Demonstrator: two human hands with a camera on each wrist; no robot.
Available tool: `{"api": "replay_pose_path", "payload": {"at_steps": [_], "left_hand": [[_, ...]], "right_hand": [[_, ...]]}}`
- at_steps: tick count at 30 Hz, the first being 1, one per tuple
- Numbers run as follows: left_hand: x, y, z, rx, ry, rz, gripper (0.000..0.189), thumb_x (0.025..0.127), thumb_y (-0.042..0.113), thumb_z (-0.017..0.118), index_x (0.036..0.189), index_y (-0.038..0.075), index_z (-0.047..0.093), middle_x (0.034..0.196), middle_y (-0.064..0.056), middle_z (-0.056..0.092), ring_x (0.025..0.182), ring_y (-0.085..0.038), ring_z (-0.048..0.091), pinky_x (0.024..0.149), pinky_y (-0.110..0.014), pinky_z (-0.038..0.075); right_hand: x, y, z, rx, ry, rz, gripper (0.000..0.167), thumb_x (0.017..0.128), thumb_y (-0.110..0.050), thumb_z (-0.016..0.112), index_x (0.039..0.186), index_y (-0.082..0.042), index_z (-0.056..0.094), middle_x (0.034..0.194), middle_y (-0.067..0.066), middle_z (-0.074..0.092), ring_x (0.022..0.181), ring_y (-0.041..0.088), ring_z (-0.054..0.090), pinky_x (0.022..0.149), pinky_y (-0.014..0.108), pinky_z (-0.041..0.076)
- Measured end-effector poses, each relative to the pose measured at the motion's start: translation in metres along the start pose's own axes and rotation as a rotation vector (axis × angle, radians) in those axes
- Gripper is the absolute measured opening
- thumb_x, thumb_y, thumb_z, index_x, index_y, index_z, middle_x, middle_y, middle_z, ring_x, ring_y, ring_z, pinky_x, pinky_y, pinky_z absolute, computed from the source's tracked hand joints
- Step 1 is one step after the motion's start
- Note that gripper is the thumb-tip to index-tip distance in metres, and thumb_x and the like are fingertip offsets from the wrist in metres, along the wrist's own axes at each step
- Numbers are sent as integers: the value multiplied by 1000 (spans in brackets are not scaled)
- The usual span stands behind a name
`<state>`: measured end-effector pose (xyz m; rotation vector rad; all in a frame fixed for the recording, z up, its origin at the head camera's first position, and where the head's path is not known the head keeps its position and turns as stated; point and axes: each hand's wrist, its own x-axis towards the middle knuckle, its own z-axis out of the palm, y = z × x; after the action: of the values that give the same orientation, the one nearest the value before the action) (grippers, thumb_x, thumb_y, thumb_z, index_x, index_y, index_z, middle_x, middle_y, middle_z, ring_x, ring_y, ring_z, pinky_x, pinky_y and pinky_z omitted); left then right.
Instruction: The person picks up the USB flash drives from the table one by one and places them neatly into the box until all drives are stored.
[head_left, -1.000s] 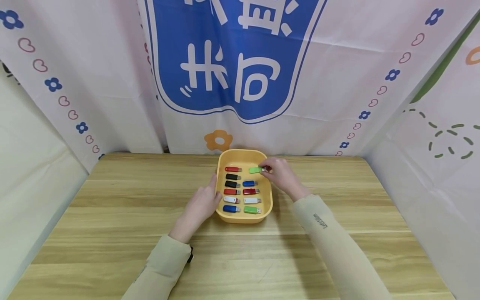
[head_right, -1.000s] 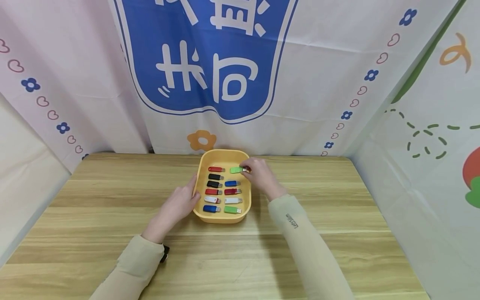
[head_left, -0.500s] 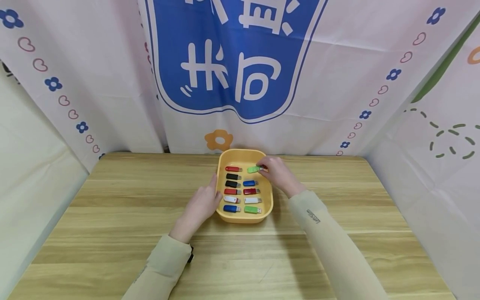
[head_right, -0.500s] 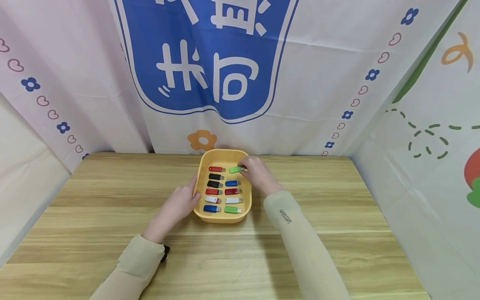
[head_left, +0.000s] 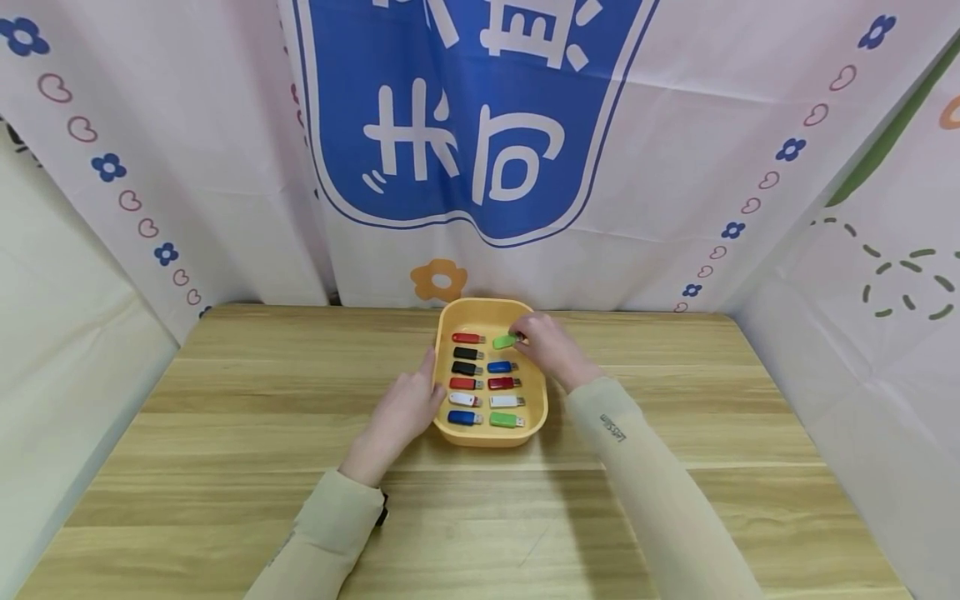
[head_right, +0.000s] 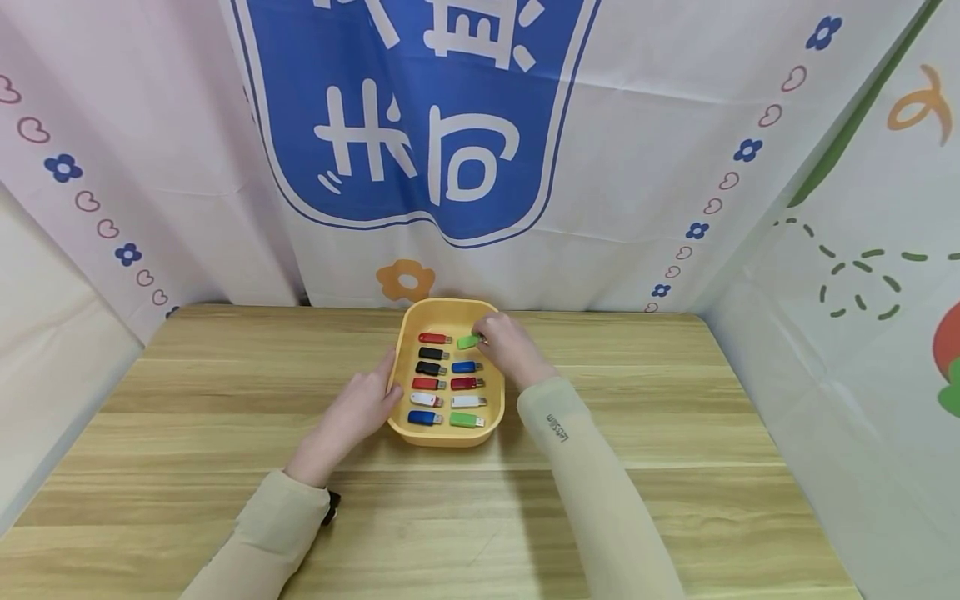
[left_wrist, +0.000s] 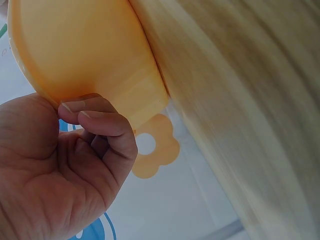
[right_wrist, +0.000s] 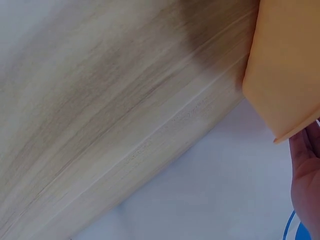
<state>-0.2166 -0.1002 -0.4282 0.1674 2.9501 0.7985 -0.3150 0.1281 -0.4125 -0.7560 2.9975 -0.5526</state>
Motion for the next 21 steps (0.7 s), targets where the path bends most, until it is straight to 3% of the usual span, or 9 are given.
{"api": "replay_pose_path", "payload": {"at_steps": [21], "left_hand": [[0,2,-1,-3,-3,-9,65,101,17,54,157,2,24,61,-6,54,44,-15,50,42,-25,40]], "right_hand": [[9,-4,8,-95,-21,5,14,92,-6,69,104,-6,76,103,10,71,96,23,67,91,36,56]]}}
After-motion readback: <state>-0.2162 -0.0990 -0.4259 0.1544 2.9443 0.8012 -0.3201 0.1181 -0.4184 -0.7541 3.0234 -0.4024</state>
